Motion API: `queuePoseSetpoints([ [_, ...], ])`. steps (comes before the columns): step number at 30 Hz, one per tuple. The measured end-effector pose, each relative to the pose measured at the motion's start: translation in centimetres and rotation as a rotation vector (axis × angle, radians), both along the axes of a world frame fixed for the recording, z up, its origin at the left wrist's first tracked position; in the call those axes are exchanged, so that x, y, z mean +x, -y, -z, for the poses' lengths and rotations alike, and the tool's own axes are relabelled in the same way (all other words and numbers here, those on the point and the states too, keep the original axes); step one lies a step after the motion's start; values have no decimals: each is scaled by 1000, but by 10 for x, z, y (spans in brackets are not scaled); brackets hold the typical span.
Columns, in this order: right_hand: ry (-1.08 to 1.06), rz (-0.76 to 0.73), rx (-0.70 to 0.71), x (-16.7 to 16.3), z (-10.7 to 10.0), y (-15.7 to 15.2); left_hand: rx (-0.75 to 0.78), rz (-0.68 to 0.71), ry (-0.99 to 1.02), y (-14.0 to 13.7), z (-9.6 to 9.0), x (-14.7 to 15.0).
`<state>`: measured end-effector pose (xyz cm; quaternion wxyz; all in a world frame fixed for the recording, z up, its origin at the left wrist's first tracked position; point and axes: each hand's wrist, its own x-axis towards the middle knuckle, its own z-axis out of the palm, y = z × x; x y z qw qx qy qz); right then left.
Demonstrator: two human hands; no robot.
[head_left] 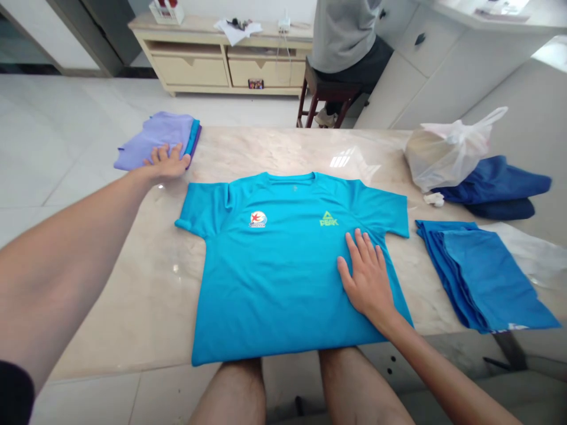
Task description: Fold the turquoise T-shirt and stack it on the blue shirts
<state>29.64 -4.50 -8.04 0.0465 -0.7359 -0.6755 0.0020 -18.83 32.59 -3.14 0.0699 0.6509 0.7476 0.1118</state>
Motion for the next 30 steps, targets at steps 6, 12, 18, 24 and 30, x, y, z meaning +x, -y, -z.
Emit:
queuePoseSetpoints([
  [6,4,-29,92,0,13,4,254,258,15,184,7,105],
  [12,14,4,83,-7,10,0,127,414,-58,330,57,174],
  [18,-34,3,20,-40,7,13,88,326,-80,344,43,143],
  [24,-71,12,78,-60,18,47,107,322,-108,390,52,117],
  [30,-154,-132,148,0,1,4,201,269,-29,336,38,67],
])
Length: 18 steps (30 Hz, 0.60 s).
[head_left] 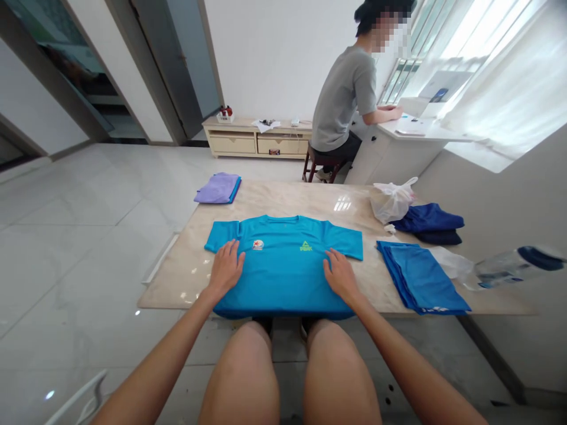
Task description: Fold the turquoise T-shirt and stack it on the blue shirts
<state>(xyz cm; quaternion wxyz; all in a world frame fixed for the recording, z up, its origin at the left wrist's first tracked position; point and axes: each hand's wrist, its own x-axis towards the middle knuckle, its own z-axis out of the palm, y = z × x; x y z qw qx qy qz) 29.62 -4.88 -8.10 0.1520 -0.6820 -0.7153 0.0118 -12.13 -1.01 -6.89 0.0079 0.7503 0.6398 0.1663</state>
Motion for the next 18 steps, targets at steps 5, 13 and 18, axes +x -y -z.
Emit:
queuePoseSetpoints([
  [5,79,88,-89,54,0,-72,-140,-144,-12,-69,0,-44],
  [13,83,165,-261,104,23,-124,-184,-277,-24,-100,19,-93],
  [18,165,256,-315,94,-7,-129,-228,-416,-62,-105,-9,-104],
])
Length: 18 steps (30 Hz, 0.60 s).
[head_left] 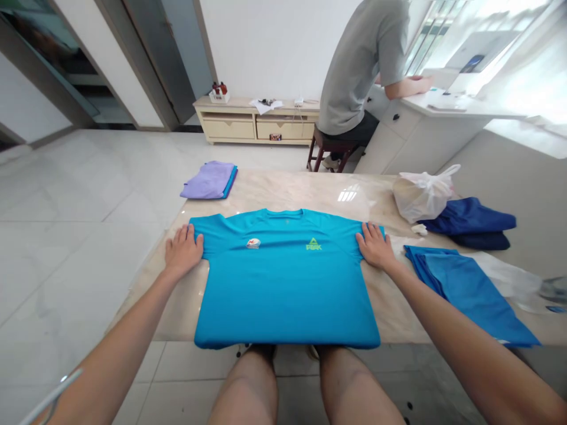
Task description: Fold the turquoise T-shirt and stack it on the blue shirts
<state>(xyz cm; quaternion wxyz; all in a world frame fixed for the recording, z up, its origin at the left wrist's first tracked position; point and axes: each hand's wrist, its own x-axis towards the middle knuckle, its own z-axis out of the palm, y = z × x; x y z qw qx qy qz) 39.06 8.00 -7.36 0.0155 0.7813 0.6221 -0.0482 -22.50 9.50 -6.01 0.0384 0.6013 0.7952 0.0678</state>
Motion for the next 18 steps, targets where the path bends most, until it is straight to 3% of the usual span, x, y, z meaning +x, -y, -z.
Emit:
queuePoseSetpoints([
  [3,76,-15,81,-33,-16,12,50,72,-90,17,-15,24],
  [6,70,-247,240,-73,-14,37,124,423,-67,43,-10,61],
  [7,38,-286,242,-85,-9,46,111,471,-37,51,-5,73],
  [12,-62,-117,80,-111,6,85,74,293,4,85,15,96],
  [18,-19,-143,-12,-94,-26,90,-65,332,-73,96,-16,83],
])
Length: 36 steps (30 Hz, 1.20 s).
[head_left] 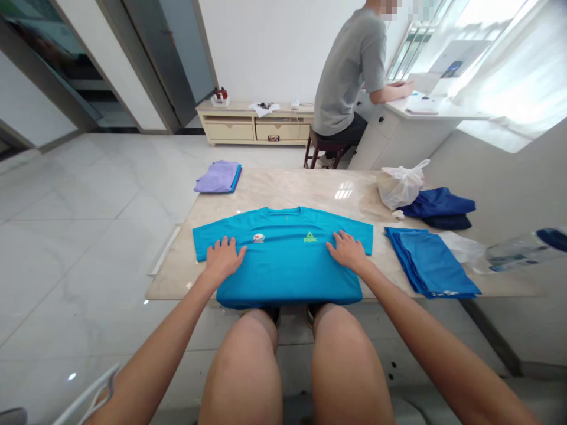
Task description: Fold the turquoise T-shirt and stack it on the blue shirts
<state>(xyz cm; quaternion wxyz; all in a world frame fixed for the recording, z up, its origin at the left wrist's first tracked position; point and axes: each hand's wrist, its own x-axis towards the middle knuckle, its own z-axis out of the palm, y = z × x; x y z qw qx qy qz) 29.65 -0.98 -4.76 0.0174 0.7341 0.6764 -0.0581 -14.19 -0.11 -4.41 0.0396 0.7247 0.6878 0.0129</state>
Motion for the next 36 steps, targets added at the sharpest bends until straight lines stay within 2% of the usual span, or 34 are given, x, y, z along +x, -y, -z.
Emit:
queuePoseSetpoints([
  [2,10,-47,53,2,-6,-12,7,48,15,-10,-8,3],
  [4,-14,-135,99,-1,-2,-29,13,93,59,-25,-8,11],
  [6,-52,-175,81,-8,11,-47,-16,86,100,-41,1,20],
  [8,-70,-141,65,-14,30,-64,-19,41,118,-58,15,26],
  [11,-74,-107,133,-12,55,-91,45,19,126,-86,32,25],
  [13,-85,-125,171,-5,65,-112,48,36,132,-109,36,22],
  [16,-88,-157,163,5,66,-144,19,62,144,-139,33,22],
  [18,-67,-180,144,3,57,-151,7,50,156,-141,25,28],
  [19,-51,-194,151,0,51,-146,23,49,161,-133,21,32],
  [21,-26,-234,210,-11,36,-118,101,78,171,-98,13,43],
  [24,-46,-305,306,-30,21,-39,206,179,188,-17,14,55],
  [27,-90,-303,251,-43,26,40,163,195,186,45,25,60],
  [30,-97,-216,167,-49,32,77,113,157,165,63,29,63],
  [36,-77,-161,125,-57,20,82,77,150,160,69,13,62],
])
